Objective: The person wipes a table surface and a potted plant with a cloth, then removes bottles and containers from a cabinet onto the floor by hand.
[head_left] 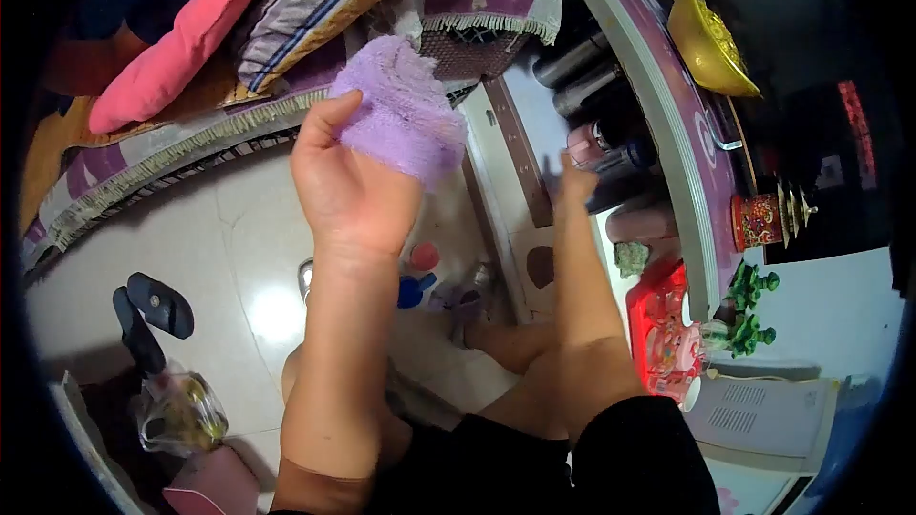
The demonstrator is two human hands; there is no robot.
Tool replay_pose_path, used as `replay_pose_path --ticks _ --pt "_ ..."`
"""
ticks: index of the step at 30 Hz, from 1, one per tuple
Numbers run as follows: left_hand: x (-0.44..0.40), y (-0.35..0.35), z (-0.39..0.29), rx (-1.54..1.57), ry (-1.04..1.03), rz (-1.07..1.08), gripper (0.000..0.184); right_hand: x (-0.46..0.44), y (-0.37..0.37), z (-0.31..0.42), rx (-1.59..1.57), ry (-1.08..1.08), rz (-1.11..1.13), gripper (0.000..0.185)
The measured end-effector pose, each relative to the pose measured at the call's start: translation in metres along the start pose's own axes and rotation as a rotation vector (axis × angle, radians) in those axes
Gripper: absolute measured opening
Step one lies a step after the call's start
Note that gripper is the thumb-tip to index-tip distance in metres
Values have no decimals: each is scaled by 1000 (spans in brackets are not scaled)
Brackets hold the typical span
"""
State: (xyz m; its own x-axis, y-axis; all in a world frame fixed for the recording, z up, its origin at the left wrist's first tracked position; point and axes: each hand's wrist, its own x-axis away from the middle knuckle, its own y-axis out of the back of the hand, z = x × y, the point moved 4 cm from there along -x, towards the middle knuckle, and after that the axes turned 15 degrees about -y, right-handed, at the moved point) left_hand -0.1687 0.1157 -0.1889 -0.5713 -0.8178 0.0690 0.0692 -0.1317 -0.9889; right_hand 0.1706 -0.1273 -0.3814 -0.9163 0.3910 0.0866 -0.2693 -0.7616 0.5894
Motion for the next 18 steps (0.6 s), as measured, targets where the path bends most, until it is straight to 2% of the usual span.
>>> replay_pose_path --ticks 1,4,5,9,18 --pt "-1 1 2 -1 -5 7 40 -19 5 -6 37 -273 18 69" --pt "2 2 4 -6 24 -1 38 8 45 31 -73 -458 55 64" --pt "3 3 6 -6 39 -7 38 -45 35 5 -19 -344 8 63" --pt "5 3 5 -38 13 -49 38 -93 39 16 277 -191 64 62" --pt "-1 2 4 -39 10 -59 37 -124 7 41 371 -201 123 58"
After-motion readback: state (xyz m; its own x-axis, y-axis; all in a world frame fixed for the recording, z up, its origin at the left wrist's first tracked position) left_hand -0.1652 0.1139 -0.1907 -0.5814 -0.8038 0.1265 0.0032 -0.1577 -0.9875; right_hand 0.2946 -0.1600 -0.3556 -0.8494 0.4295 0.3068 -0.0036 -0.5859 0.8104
